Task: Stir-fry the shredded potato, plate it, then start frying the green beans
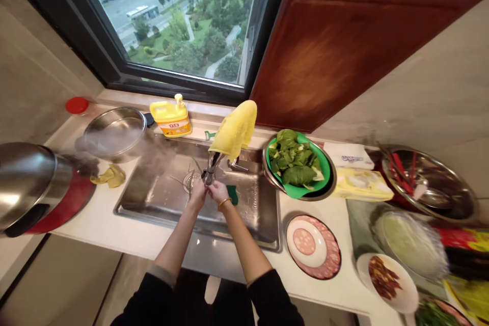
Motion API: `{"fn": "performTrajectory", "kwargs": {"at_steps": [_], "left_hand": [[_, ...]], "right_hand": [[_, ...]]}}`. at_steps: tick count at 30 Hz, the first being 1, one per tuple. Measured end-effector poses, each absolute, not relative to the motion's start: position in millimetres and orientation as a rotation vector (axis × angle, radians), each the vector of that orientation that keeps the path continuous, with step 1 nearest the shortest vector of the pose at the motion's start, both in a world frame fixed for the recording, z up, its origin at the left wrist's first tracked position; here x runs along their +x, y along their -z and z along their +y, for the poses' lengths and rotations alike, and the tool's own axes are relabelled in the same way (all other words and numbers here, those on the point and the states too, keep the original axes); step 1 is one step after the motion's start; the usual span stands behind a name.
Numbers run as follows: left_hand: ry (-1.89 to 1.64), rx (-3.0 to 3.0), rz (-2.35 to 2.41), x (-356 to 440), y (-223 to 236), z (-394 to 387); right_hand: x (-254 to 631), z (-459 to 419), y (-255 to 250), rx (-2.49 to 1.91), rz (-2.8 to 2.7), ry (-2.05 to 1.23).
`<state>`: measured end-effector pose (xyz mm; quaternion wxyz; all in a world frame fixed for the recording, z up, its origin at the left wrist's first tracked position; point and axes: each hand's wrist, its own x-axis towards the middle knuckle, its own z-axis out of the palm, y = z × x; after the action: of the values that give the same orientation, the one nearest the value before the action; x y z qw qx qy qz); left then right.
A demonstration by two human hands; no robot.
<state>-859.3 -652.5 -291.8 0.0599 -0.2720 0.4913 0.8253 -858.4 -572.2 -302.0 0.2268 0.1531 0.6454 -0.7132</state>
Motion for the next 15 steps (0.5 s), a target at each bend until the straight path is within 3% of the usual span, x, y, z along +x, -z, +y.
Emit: {"fn": "performTrajectory", "kwargs": {"at_steps": [9,15], "left_hand": [[-2.416,-0.845,1.450,-870,291,-670],[-2.437,-1.086,1.486,-869,283,-733]], "right_hand": [[-813,-495,277,0.606,1.656,2.005],[-849,-540,279,0.567,1.535,2.096]]}}
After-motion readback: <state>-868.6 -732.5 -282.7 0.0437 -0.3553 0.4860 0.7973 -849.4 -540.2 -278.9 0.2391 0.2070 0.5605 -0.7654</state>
